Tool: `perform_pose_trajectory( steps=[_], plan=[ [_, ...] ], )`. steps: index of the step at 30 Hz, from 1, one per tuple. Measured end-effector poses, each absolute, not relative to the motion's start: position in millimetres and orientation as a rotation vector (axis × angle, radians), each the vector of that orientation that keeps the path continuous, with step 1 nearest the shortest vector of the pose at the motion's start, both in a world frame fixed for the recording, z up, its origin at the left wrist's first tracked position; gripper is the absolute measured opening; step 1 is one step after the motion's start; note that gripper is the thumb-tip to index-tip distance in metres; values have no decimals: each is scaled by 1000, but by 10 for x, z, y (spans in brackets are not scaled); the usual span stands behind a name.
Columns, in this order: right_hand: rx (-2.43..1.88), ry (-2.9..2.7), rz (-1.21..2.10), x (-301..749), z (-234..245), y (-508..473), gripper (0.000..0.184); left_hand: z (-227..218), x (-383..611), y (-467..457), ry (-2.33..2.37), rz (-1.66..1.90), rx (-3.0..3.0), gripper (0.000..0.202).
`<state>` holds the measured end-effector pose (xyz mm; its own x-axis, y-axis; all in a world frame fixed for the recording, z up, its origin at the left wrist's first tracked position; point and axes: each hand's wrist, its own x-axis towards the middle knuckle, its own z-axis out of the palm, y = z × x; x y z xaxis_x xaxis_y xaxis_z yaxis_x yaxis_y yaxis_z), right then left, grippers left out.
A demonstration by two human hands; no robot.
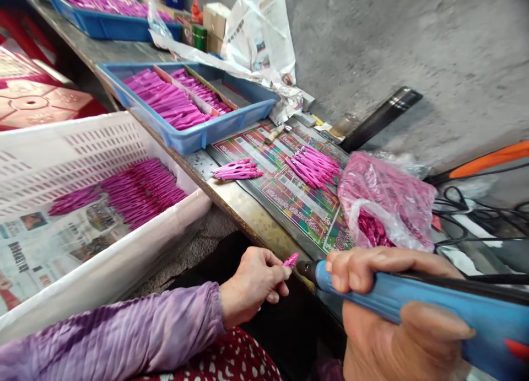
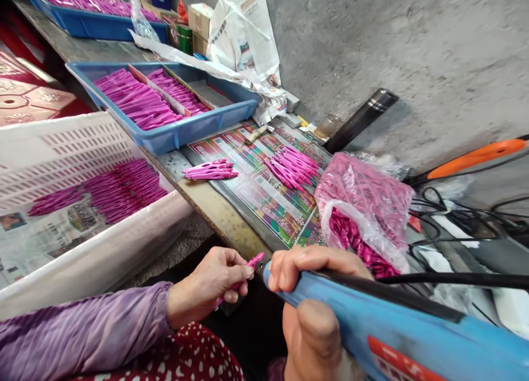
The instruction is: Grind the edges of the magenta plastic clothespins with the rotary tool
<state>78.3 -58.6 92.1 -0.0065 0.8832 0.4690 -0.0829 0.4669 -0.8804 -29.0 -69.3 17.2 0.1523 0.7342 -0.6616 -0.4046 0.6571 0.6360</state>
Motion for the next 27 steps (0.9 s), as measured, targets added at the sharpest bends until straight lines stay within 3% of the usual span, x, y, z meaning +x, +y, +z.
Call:
perform_pose_trajectory(
  steps=[4,9,12,15,23,27],
  plan=[
    [-775,-1342,858,853,949,-611,45,152,-307,-698,1143,830,365,27],
    [-790,-1299,842,961,918,-634,45,76,-342,-771,1111,834,457,8],
    [-754,-1321,887,988,903,-630,35,56,-366,-835,1088,849,494,3],
    [-744,-1324,904,992,903,-627,30,77,-391,-859,1102,833,518,10],
    [-838,-1249,889,1000,920,-672,43,90,-445,-781,1095,904,607,35],
    [-830,-1233,866,1011,913,-679,41,92,-463,-728,1087,945,662,37]
  ],
)
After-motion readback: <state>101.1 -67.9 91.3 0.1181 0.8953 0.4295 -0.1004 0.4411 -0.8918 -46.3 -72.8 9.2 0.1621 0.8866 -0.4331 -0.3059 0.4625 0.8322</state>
